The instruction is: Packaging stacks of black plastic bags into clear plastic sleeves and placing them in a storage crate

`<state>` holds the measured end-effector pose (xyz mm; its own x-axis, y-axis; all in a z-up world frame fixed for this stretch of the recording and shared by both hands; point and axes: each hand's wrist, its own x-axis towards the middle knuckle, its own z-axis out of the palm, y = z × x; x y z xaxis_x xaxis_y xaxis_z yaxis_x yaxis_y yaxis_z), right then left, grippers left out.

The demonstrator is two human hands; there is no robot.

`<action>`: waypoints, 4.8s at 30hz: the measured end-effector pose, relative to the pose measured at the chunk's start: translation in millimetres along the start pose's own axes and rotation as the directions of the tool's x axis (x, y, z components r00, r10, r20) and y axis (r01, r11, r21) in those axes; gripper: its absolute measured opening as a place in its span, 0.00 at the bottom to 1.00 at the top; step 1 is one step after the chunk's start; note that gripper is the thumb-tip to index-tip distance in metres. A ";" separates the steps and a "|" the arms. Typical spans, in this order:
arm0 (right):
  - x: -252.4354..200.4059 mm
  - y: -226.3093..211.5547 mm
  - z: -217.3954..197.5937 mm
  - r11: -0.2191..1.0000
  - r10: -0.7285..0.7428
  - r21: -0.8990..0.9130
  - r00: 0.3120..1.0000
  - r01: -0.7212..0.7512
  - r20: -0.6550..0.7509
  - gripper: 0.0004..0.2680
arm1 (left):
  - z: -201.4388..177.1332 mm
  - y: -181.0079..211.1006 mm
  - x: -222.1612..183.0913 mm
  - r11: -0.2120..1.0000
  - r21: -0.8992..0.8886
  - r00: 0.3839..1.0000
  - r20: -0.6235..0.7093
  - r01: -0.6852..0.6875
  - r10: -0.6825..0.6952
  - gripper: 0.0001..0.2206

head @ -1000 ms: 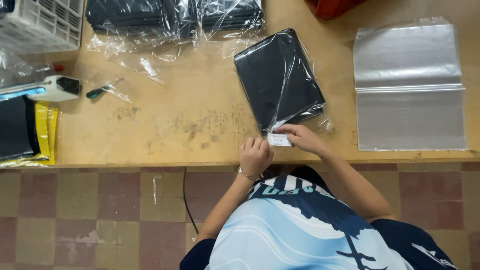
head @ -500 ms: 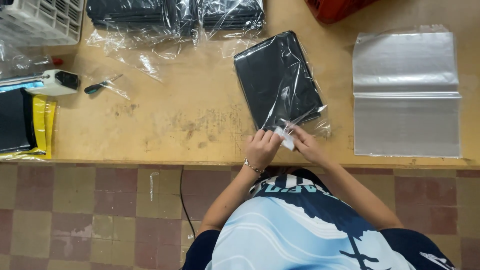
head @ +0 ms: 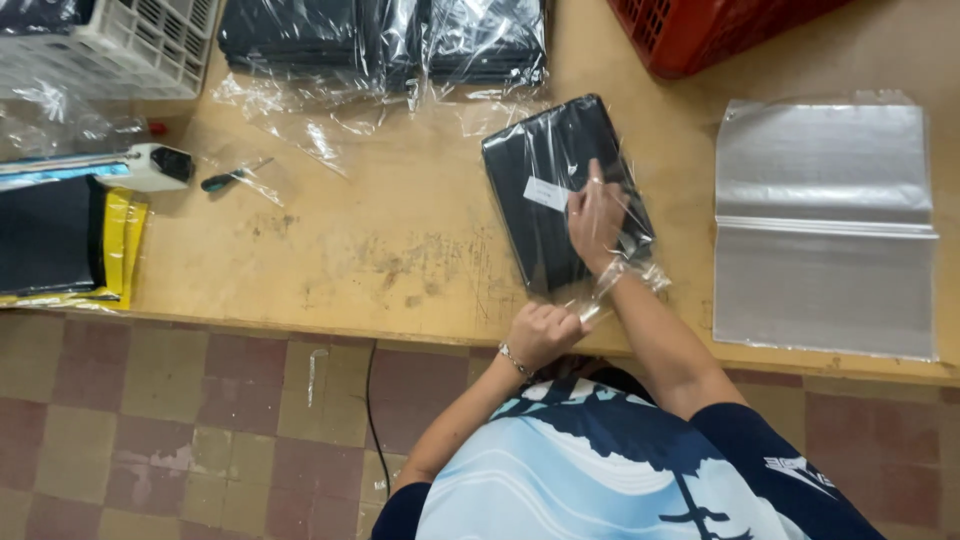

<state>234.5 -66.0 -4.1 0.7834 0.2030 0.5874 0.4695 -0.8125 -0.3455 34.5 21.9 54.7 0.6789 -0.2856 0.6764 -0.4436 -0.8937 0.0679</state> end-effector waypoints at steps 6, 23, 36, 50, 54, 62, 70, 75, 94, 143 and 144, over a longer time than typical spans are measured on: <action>-43.0 48.2 -52.0 0.999 0.035 -0.020 0.992 -0.033 0.125 0.29 | 49.9 5.3 -63.2 0.998 0.061 0.991 0.127 0.034 -0.042 0.10; -55.3 181.5 -145.1 0.841 0.345 0.297 0.872 -0.451 0.348 0.05 | -11.7 -0.2 -39.0 0.745 -0.044 0.588 0.647 0.665 -0.486 0.13; 26.9 92.9 -89.2 0.135 0.221 0.121 0.149 -0.983 0.964 0.27 | 46.0 -65.2 -19.6 -0.201 -0.038 -0.108 0.738 0.979 -0.666 0.38; 27.7 31.0 -85.3 -0.205 0.337 0.412 0.331 -0.888 0.881 0.07 | -77.3 -140.1 103.9 0.036 -0.418 0.378 0.778 0.908 -0.502 0.17; 112.4 -24.7 -95.0 -0.099 0.393 0.584 0.508 -0.806 0.767 0.08 | -124.7 -209.0 151.2 0.220 -0.504 0.550 0.750 0.835 -0.367 0.16; 272.6 -31.6 112.6 0.150 0.324 0.799 0.792 -0.583 0.517 0.18 | -45.6 -409.5 164.8 0.605 -0.288 0.662 0.455 0.742 -0.595 0.07; 293.8 -9.6 277.1 0.208 0.418 0.654 0.671 -0.727 0.613 0.17 | 44.6 -479.3 96.2 0.620 0.245 0.511 0.387 0.745 -0.768 0.08; 299.5 -32.8 271.8 0.450 0.472 0.483 0.660 -0.751 0.585 0.20 | 26.3 -431.8 87.8 0.621 0.258 0.518 0.372 0.740 -0.771 0.09; 22.5 286.0 -69.1 0.888 0.453 -0.107 0.891 -0.447 0.038 0.03 | 104.1 -133.3 138.5 0.894 -0.250 0.741 0.660 0.371 -0.123 0.05; 128.2 373.6 -199.9 0.094 0.099 0.567 0.574 -0.819 0.813 0.07 | 371.0 1.8 291.9 0.797 0.017 0.626 0.610 0.603 -0.486 0.33; 126.3 373.3 -197.7 0.005 0.019 0.566 0.566 -0.825 0.824 0.08 | 372.4 -0.5 292.8 0.871 0.062 0.660 0.627 0.487 -0.413 0.24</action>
<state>428.2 -451.7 85.9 0.7875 0.5503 -0.2775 -0.4135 0.1379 -0.9000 451.4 -190.1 -20.4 0.9985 -0.0363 -0.0419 -0.0198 -0.9392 0.3428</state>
